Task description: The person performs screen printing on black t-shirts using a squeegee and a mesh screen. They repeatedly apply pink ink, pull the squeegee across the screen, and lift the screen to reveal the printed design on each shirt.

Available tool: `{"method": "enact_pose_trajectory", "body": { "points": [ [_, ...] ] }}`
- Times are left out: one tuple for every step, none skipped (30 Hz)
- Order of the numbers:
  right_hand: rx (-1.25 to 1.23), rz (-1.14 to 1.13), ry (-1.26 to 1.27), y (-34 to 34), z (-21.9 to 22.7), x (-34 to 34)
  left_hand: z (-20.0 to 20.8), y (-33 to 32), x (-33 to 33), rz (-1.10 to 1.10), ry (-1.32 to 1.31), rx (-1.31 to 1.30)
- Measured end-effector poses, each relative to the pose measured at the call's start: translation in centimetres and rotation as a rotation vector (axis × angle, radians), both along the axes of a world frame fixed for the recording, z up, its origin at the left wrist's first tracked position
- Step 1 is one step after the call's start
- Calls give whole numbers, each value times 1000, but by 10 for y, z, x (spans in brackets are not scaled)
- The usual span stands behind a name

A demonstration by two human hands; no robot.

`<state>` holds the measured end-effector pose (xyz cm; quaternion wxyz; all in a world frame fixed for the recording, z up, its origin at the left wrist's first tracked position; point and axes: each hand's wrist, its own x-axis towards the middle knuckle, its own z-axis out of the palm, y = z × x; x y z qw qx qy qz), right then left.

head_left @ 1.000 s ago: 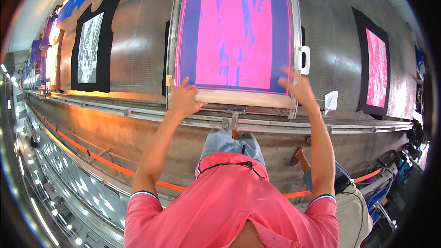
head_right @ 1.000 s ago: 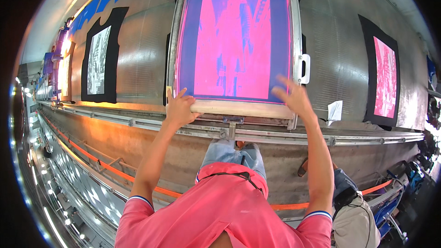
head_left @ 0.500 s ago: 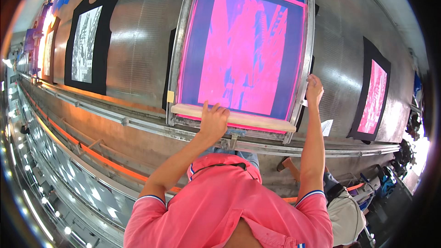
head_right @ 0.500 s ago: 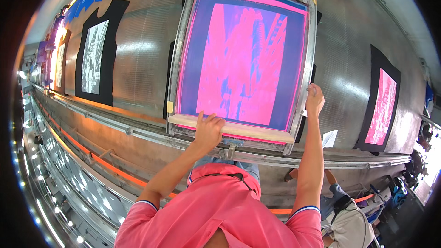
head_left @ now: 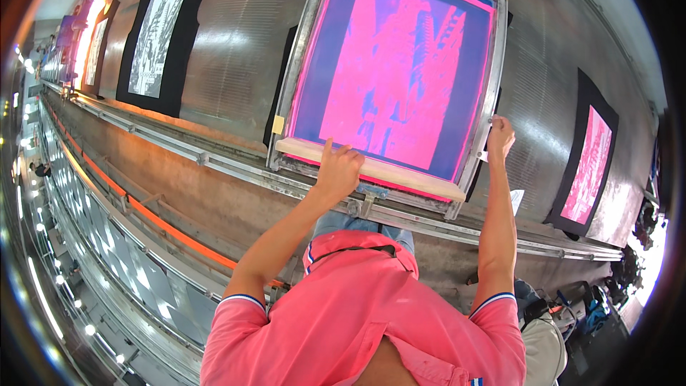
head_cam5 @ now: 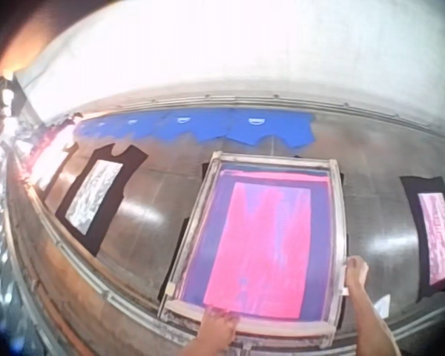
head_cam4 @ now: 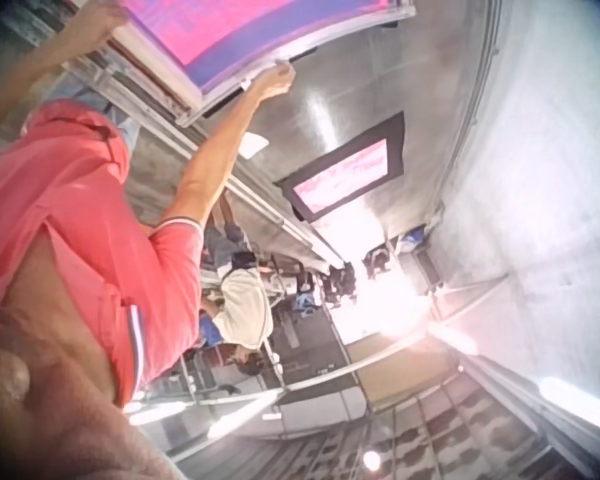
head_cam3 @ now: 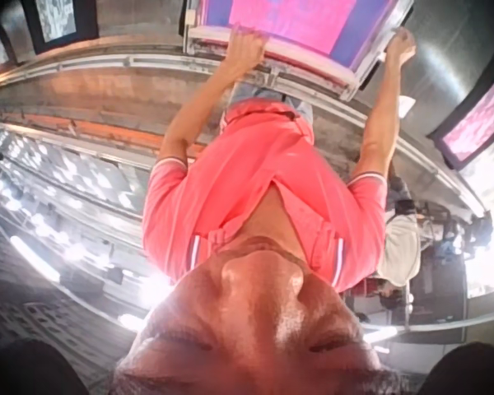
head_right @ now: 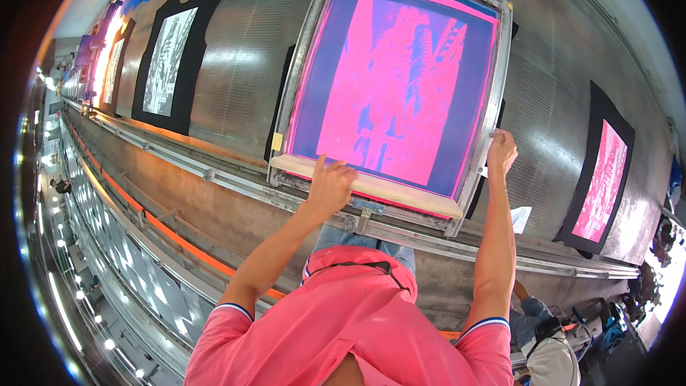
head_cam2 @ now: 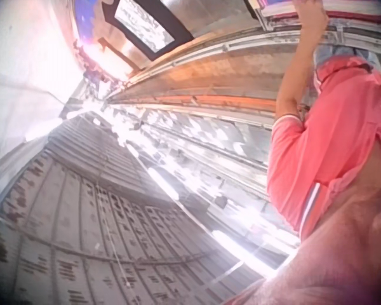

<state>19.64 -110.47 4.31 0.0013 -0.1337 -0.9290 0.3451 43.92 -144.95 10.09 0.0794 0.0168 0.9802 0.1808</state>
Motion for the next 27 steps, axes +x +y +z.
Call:
{"method": "enact_pose_trajectory", "body": {
  "points": [
    [4, -4, -16, -3, 11, -1, 2, -1, -1, 4, -27, -3],
    [8, -9, -32, -4, 18, -1, 3, -1, 0, 7, -54, -5],
    [18, -7, -42, -4, 17, 1, 4, -2, 3, 13, -52, 4],
    [29, -6, -40, -4, 17, -1, 5, -3, 3, 19, -39, 15],
    [39, -5, -39, -4, 18, -3, 6, -4, 2, 24, -26, 26],
    [38, -11, -38, -3, 19, -4, 5, -3, -1, 11, -37, 31],
    [41, -18, -42, -2, 17, -3, 4, -3, 0, 2, -58, 32],
    [43, -26, -46, -1, 15, -4, 2, -3, 1, -7, -79, 33],
    [45, -33, -50, -1, 14, -4, 1, -3, 1, -1, -57, 24],
    [44, -42, -47, -3, 16, -3, -1, -2, 1, 4, -38, 19],
    [43, -51, -44, -6, 18, -3, -2, -2, 2, 10, -19, 13],
    [42, -61, -41, -9, 20, -3, -2, -1, 5, 8, -37, 13],
    [39, -72, -36, -10, 23, -5, 1, -2, 4, 8, -48, 11],
    [36, -83, -31, -9, 27, -4, 3, -3, 3, 9, -58, 10],
    [32, -94, -25, -9, 31, -3, 6, -4, 3, 14, -55, 25],
    [50, -91, -32, -8, 38, -1, 9, -4, 4, 19, -53, 41],
    [51, -88, -25, -8, 43, 0, 12, -6, 7, 25, -55, 55],
    [52, -86, -17, -7, 49, 2, 15, -9, 10, 24, -40, 62],
    [57, -82, -3, -10, 59, 3, 18, -10, 11, 25, -19, 74],
    [34, -80, 38, -14, 67, 6, 20, -13, 14, 26, 1, 86],
    [29, -75, 46, -22, 76, 9, 22, -17, 19, 45, 31, 112],
    [24, -76, 65, -29, 88, 10, 23, -21, 21, 58, 72, 139],
    [19, -77, 82, -38, 96, 13, 25, -28, 24, 70, 111, 166],
    [23, -63, 87, -45, 99, 16, 26, -38, 31, 69, 102, 172],
    [3, -59, 103, -55, 102, 17, 29, -50, 34, 68, 102, 174],
    [-17, -55, 118, -67, 106, 20, 31, -65, 35, 68, 101, 175],
    [-37, -50, 131, -83, 109, 21, 33, -82, 36, 69, 115, 173]
  ]
}}
